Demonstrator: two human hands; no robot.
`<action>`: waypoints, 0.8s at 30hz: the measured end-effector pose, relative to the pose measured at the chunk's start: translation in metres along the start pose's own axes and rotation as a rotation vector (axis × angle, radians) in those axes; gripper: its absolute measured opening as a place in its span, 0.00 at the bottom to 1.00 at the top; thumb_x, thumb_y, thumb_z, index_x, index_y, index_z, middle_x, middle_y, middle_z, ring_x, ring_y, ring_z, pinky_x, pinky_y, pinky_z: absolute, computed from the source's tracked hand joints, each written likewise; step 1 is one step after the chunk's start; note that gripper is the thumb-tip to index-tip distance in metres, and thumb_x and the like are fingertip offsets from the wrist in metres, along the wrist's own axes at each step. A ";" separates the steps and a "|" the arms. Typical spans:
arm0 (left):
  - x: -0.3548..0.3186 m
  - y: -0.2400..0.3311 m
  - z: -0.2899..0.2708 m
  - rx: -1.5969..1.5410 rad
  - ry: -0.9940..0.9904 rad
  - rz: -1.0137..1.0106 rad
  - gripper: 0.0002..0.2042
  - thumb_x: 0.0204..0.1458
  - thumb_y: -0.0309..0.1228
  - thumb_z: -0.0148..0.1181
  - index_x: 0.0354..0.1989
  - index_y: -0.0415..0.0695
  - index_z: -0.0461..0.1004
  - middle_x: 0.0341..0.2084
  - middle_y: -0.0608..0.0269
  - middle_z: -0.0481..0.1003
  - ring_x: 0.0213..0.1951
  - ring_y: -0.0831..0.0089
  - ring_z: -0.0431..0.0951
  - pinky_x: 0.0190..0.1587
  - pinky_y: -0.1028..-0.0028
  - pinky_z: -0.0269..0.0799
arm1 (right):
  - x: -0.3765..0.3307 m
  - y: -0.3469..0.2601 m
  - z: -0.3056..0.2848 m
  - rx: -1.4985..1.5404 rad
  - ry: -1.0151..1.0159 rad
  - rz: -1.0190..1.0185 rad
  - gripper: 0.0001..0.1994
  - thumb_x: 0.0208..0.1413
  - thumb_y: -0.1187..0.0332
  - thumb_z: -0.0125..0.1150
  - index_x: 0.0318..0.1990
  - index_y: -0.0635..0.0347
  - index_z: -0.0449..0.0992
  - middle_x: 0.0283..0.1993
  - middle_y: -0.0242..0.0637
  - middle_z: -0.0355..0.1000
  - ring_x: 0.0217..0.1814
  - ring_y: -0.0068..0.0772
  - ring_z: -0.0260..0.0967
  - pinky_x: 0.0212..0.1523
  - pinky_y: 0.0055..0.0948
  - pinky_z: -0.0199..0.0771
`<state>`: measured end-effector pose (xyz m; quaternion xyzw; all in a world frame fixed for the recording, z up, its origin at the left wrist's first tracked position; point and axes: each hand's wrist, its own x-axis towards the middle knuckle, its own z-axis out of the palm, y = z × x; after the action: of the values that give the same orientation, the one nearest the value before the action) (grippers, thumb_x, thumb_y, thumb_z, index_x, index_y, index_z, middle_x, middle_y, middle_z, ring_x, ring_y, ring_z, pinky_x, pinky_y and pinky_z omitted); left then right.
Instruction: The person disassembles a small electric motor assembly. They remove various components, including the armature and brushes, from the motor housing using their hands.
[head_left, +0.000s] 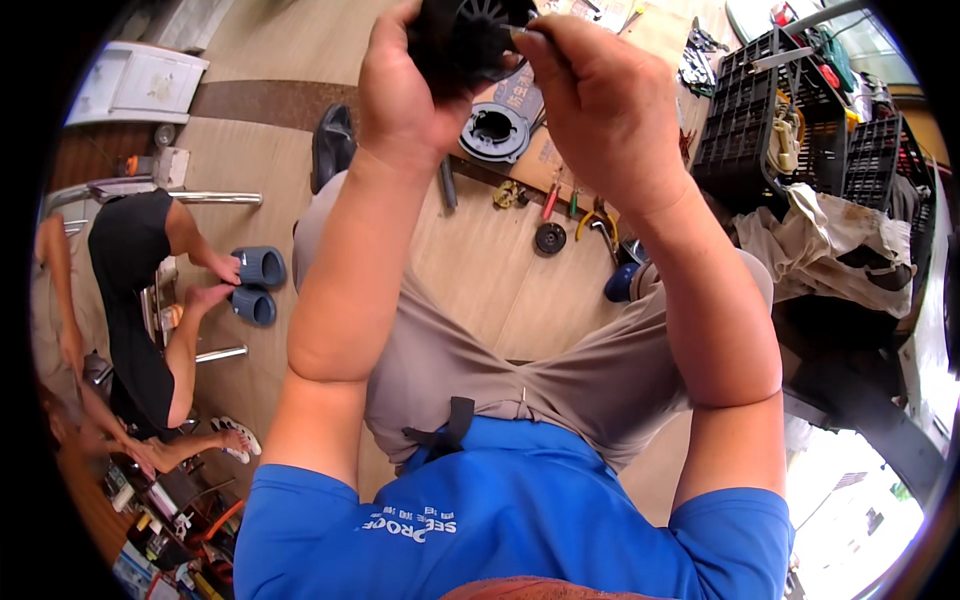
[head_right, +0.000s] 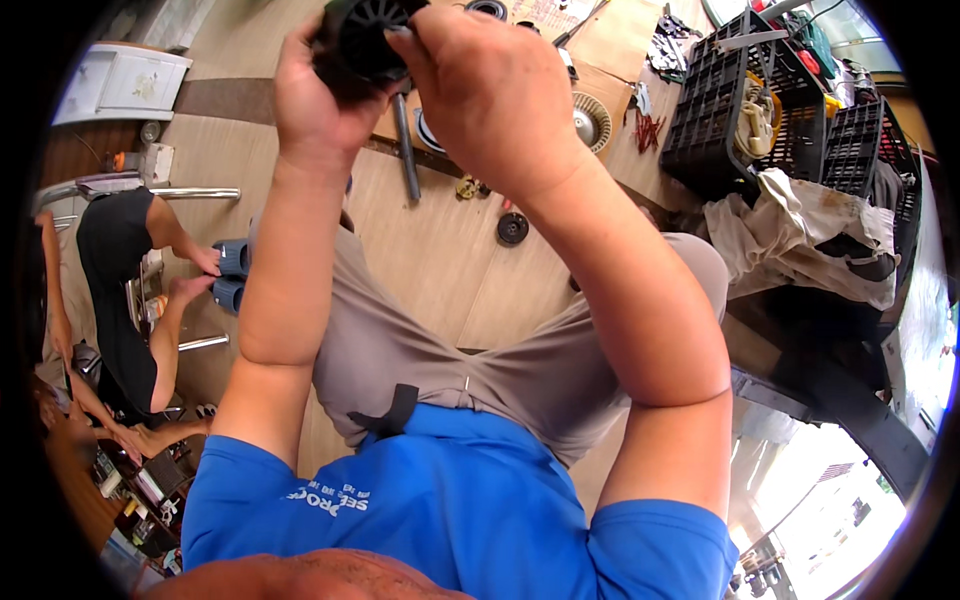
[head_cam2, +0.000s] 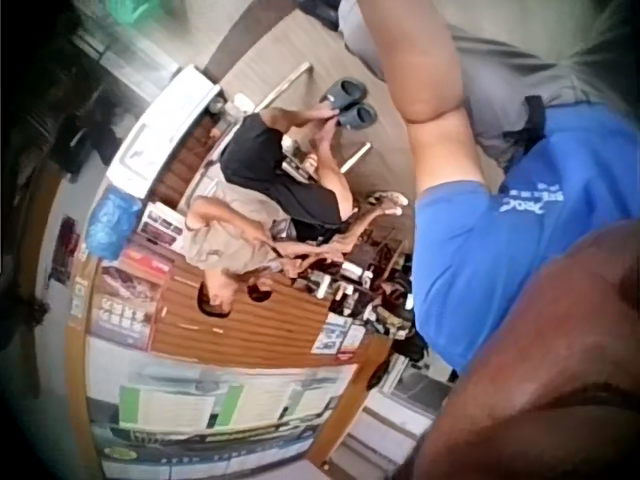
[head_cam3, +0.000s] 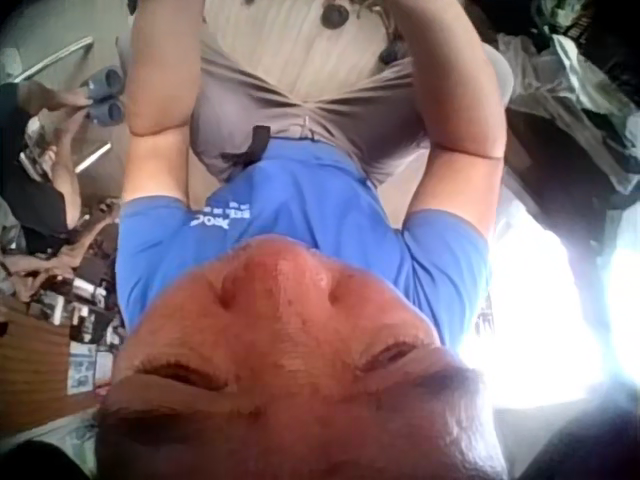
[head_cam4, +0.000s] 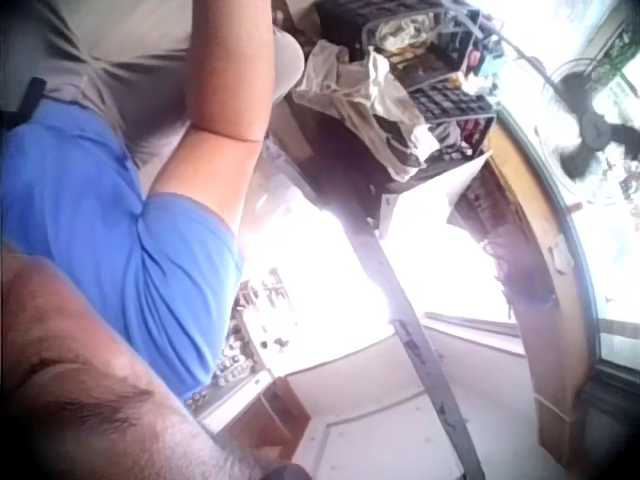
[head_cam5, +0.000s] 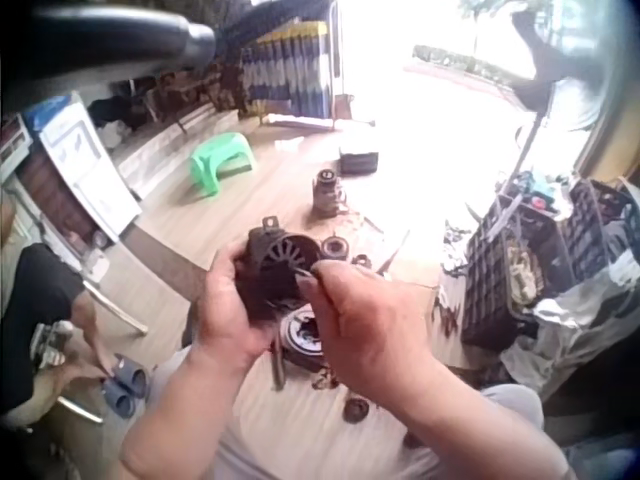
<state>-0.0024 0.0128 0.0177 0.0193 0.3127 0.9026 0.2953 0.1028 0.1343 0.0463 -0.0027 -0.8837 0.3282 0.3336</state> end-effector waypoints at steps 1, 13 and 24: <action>0.000 0.002 0.000 -0.008 0.021 0.002 0.19 0.59 0.43 0.42 0.45 0.41 0.74 0.39 0.56 0.79 0.41 0.59 0.79 0.48 0.58 0.76 | -0.001 -0.003 0.001 0.052 -0.004 0.036 0.05 0.57 0.69 0.62 0.36 0.61 0.77 0.21 0.41 0.70 0.20 0.33 0.68 0.25 0.28 0.68; 0.004 -0.001 -0.002 -0.058 -0.102 -0.043 0.20 0.61 0.41 0.37 0.43 0.40 0.73 0.38 0.53 0.78 0.39 0.60 0.79 0.47 0.57 0.76 | 0.009 -0.013 -0.001 0.089 -0.008 0.107 0.10 0.60 0.70 0.53 0.27 0.66 0.69 0.21 0.52 0.67 0.23 0.53 0.68 0.24 0.39 0.65; -0.001 -0.009 -0.006 -0.064 0.086 -0.115 0.19 0.61 0.42 0.37 0.45 0.41 0.72 0.38 0.54 0.78 0.40 0.59 0.78 0.41 0.55 0.76 | 0.008 -0.009 -0.006 0.085 -0.094 0.082 0.09 0.59 0.70 0.55 0.29 0.66 0.72 0.20 0.51 0.67 0.21 0.49 0.68 0.23 0.37 0.65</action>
<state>0.0019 0.0140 0.0079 -0.0468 0.2966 0.8936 0.3336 0.1023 0.1321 0.0594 -0.0091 -0.8827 0.3787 0.2780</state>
